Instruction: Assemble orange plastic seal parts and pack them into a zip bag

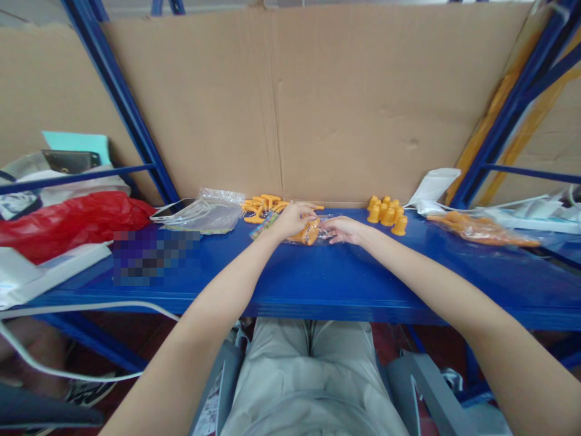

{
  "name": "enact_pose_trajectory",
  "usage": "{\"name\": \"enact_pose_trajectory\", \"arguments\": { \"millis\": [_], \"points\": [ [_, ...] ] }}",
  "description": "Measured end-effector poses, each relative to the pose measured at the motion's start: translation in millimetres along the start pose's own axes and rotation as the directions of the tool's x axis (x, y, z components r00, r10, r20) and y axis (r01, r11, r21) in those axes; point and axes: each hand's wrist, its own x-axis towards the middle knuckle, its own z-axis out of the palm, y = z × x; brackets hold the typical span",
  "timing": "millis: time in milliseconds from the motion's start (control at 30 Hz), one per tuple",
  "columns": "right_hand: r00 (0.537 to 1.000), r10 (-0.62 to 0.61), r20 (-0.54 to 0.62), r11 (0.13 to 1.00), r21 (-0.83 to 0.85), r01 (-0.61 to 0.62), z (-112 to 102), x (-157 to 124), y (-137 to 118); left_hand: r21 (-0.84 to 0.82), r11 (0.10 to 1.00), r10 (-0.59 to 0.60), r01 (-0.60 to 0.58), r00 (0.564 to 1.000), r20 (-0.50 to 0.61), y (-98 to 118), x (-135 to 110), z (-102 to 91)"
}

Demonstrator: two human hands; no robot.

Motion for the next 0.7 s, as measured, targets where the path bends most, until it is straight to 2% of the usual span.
{"name": "enact_pose_trajectory", "arguments": {
  "millis": [100,267,400,700],
  "points": [
    [1.0,-0.014,-0.004,1.0,0.017,0.014,-1.0,1.9,1.1,0.012,1.0,-0.003,0.003,1.0,0.001,0.1,0.2,0.4],
    [1.0,0.031,0.001,0.993,0.114,-0.031,-6.1,6.7,0.2,0.02,1.0,-0.006,0.005,1.0,0.008,1.2,0.0,-0.3],
    [1.0,-0.002,-0.003,0.986,0.166,0.002,-7.9,7.0,-2.7,0.02,1.0,0.005,-0.005,1.0,0.008,1.5,-0.5,-0.7],
    [0.996,-0.08,0.035,0.973,0.219,0.07,6.9,4.5,3.9,0.022,1.0,-0.017,0.016,0.999,0.028,3.2,-1.1,-2.9]
  ]
}}
